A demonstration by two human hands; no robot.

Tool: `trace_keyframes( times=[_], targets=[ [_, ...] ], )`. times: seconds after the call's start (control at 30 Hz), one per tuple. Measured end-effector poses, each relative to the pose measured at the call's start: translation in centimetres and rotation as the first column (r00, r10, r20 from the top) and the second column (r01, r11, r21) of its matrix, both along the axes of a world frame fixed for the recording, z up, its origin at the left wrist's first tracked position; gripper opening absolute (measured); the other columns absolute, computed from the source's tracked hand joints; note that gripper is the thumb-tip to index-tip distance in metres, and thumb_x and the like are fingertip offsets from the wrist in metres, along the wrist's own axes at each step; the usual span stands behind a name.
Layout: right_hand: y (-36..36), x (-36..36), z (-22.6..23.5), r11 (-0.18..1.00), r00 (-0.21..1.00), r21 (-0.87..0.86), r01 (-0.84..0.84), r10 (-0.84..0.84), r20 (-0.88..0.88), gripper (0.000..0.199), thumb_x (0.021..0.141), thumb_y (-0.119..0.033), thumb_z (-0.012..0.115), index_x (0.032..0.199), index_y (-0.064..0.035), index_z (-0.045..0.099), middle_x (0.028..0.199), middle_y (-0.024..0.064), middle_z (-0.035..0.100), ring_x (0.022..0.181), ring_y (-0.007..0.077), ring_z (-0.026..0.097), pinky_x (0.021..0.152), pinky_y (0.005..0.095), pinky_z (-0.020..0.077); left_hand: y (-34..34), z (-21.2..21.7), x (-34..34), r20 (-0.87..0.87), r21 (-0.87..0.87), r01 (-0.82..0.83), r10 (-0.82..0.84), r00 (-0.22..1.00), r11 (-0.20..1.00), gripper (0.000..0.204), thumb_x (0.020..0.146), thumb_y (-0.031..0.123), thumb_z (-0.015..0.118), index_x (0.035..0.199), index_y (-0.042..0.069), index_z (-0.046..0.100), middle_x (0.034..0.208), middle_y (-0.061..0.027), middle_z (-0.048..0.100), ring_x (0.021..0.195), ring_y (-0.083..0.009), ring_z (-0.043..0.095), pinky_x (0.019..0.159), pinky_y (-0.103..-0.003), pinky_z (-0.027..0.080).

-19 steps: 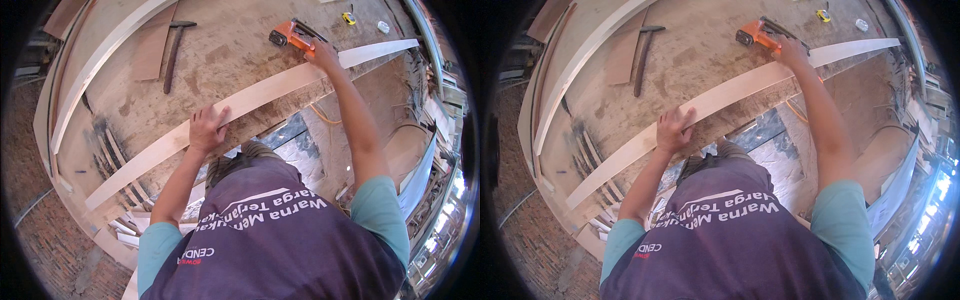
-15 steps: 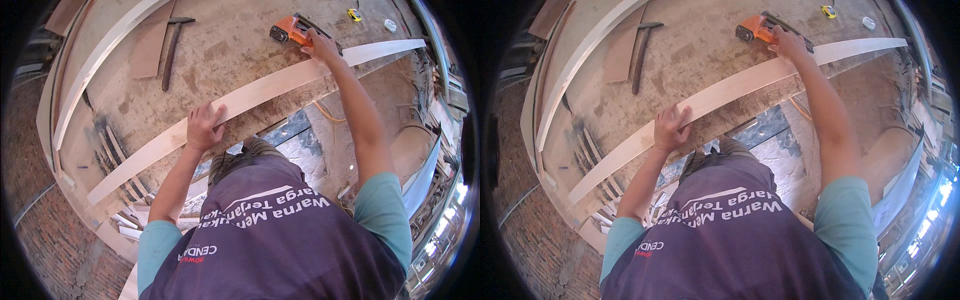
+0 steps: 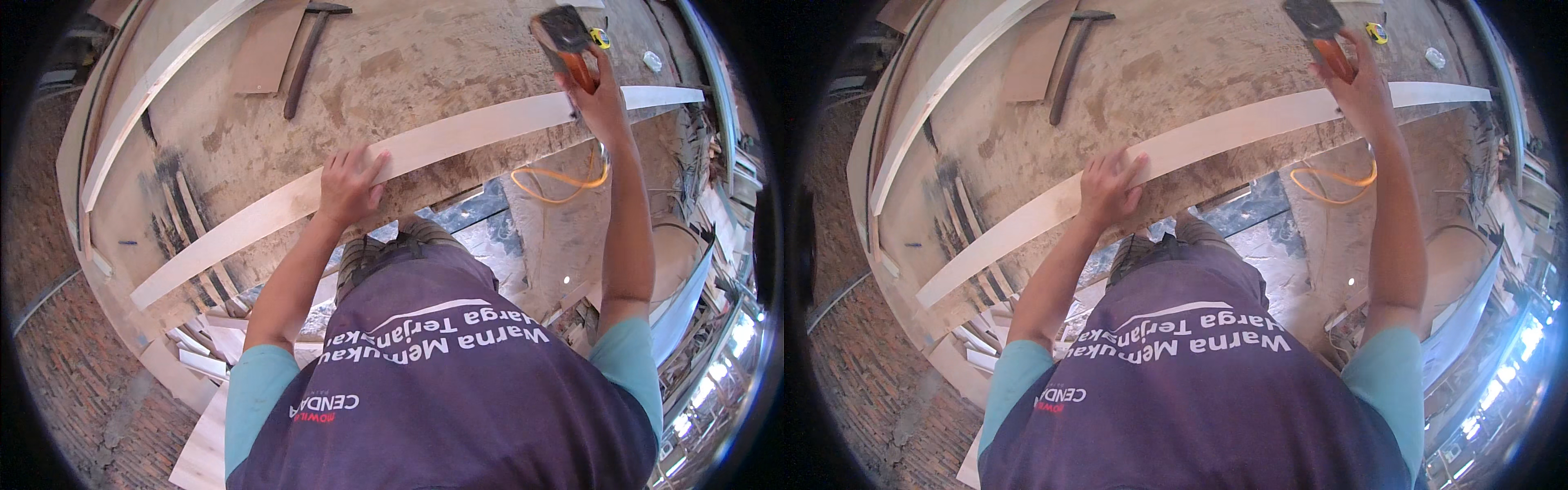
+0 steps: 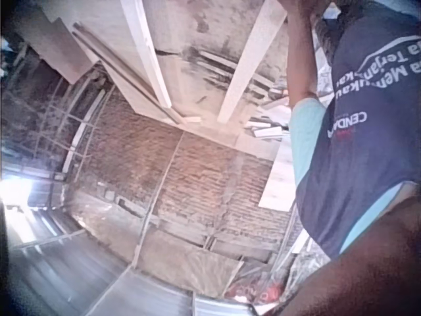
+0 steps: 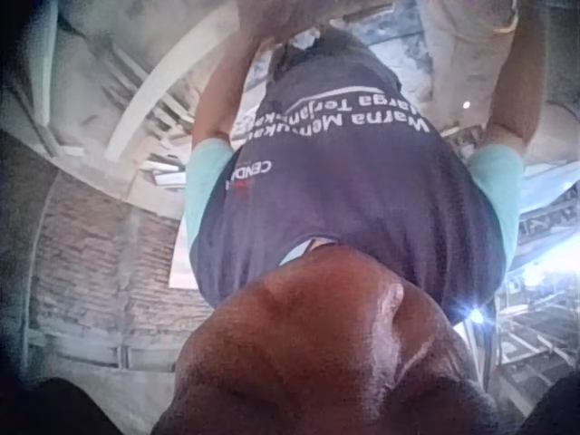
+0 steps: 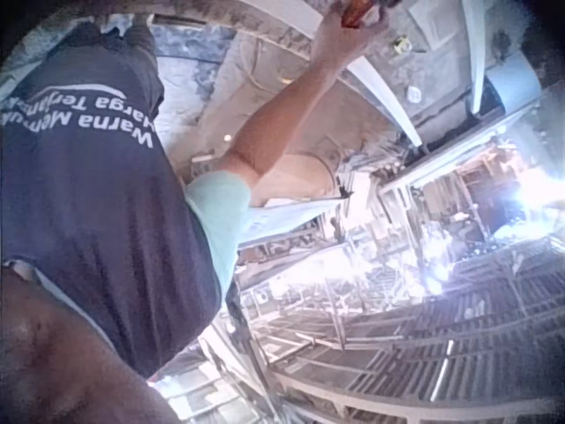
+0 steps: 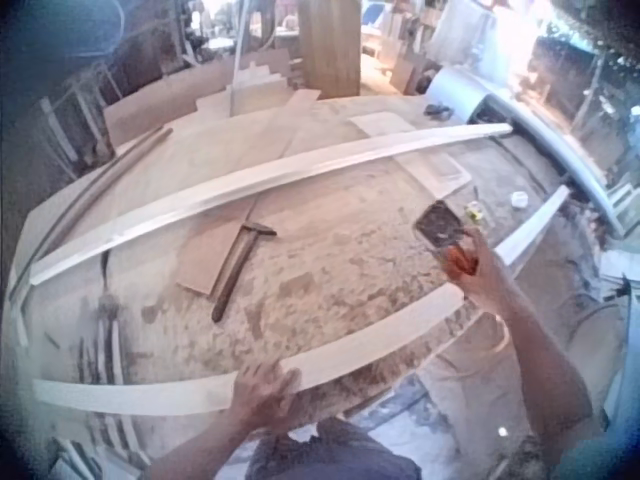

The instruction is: The person uses a pneumatic nail gun to fasten a long, thin wooden strip onto a larger wooden board. They repeatedly position the strip and drive nails along its length, then briefly walk around the workshop before returning to the task.

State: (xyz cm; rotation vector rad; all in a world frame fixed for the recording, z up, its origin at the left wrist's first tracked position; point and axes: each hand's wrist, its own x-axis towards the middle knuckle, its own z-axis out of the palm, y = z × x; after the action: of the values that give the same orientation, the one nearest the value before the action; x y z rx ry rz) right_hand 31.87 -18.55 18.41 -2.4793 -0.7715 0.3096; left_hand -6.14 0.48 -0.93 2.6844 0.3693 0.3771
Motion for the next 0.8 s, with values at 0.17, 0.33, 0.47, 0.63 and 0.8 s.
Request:
trace_keyframes(
  times=[0.17, 0.33, 0.47, 0.63, 0.8],
  targets=[
    [-2.9, -6.3, -2.0, 0.982, 0.863, 0.010, 0.186, -0.158, -0.480, 0.044, 0.093, -0.044, 0.085, 0.113, -0.0052, 0.075, 0.074, -0.0002, 0.065, 0.058, 0.0087, 0.060, 0.053, 0.0277, 0.0496, 0.2, -0.7, 0.0, 0.031, -0.015, -0.004, 0.004, 1.000, 1.000, 0.067, 0.072, 0.024, 0.084, 0.138, 0.023, 0.071, 0.138, -0.0163, 0.061, 0.119, -0.0362, 0.061, 0.100, -0.048, 0.048],
    [-2.3, -16.8, -4.6, 0.990, 0.821, -0.081, 0.117, -0.142, -0.553, 0.036, 0.093, -0.027, 0.085, 0.119, -0.0041, 0.076, 0.084, 0.0040, 0.073, 0.067, 0.0131, 0.069, 0.059, 0.0308, 0.0538, 0.1, -0.9, -0.3, 0.020, -0.061, -0.018, 0.019, 1.000, 0.998, 0.066, 0.073, 0.024, 0.084, 0.138, 0.025, 0.071, 0.136, -0.0171, 0.063, 0.121, -0.0365, 0.062, 0.101, -0.050, 0.050],
    [-1.5, -21.2, -6.6, 0.998, 0.832, 0.023, 0.063, -0.040, -0.554, 0.039, 0.092, -0.025, 0.085, 0.124, -0.0040, 0.075, 0.099, 0.0107, 0.080, 0.084, 0.0188, 0.076, 0.074, 0.0332, 0.0587, 0.1, -1.2, -0.4, 0.027, -0.064, -0.024, 0.026, 0.999, 0.998, 0.063, 0.075, 0.026, 0.083, 0.137, 0.025, 0.071, 0.132, -0.0131, 0.061, 0.121, -0.0325, 0.060, 0.103, -0.048, 0.046],
    [-1.1, -23.0, -7.1, 0.994, 0.830, 0.041, 0.103, -0.063, -0.554, 0.040, 0.091, -0.026, 0.086, 0.121, -0.0026, 0.076, 0.100, 0.0134, 0.080, 0.093, 0.0196, 0.078, 0.083, 0.0345, 0.0595, 0.1, -1.4, -0.4, 0.017, -0.046, -0.022, 0.023, 1.000, 0.999, 0.063, 0.075, 0.028, 0.083, 0.137, 0.025, 0.071, 0.135, -0.0131, 0.060, 0.121, -0.0317, 0.059, 0.104, -0.048, 0.045],
    [-0.7, -22.9, -7.7, 0.993, 0.859, -0.060, 0.105, -0.121, -0.498, 0.038, 0.090, -0.026, 0.087, 0.118, -0.0019, 0.077, 0.099, 0.0124, 0.081, 0.090, 0.0193, 0.077, 0.080, 0.0367, 0.0596, 0.2, -1.3, -0.4, 0.027, -0.028, -0.015, 0.016, 1.000, 0.999, 0.062, 0.076, 0.028, 0.083, 0.137, 0.024, 0.071, 0.134, -0.0130, 0.060, 0.120, -0.0320, 0.059, 0.103, -0.048, 0.046]
  ],
)
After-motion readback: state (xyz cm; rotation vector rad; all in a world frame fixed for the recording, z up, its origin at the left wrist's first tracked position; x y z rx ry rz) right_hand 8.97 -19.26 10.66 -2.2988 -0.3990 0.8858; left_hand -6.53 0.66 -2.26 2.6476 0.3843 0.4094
